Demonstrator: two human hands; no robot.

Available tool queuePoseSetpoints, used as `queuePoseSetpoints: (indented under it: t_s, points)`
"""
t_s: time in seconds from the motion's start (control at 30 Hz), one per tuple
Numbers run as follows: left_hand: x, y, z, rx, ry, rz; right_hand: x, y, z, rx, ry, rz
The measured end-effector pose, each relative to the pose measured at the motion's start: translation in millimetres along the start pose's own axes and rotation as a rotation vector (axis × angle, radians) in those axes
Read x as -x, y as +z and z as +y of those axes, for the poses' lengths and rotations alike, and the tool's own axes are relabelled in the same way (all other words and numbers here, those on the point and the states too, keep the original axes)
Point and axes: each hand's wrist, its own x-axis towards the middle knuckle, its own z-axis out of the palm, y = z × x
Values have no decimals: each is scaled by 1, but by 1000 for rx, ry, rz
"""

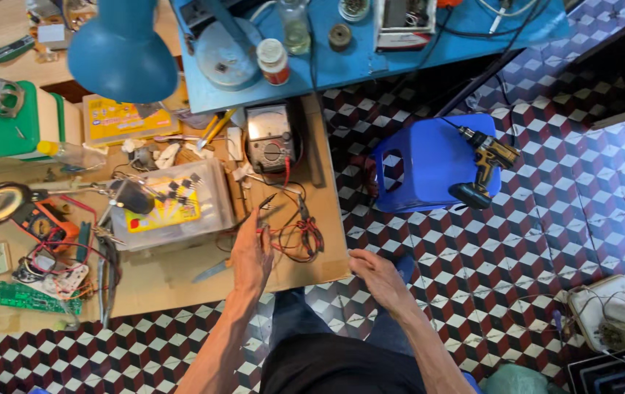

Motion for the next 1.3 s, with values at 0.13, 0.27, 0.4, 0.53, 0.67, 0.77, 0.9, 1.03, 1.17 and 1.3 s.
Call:
queuePoseSetpoints:
  t_s: [0.13, 0.27, 0.4, 0.53, 0.67, 0.77, 0.9, 1.03, 1.17, 1.3]
  points:
    - [51, 52, 74, 266, -419, -250, -7, -92, 68, -69, 25, 36]
    - [111, 136, 132, 180, -796, -477, -23, -167, 126, -184, -14, 93]
    - [170, 203, 134, 9, -697, -588, -34, -200, 139, -276, -6, 93]
    - [224, 265, 100, 92, -571, -448, -57, -194, 142, -237, -145, 7]
    - [226, 313, 54, 156, -806, -531, -81, -180, 142, -137, -23, -25]
    - [181, 377, 10, -78, -417, -441, -111, -172, 152, -231, 44, -64]
    - [136, 453, -32, 67, -614, -431, -176, -156, 182, -349, -23, -122]
    - [140, 478, -58, 181, -838, -499, -230, -127, 230, -414, 13, -150]
    - [147, 492, -95, -28, -1055, -597, -258, -114, 270, -367, 102, -215]
    - [178, 501, -138, -98, -1039, -518, -277, -108, 295, -354, 182, -203]
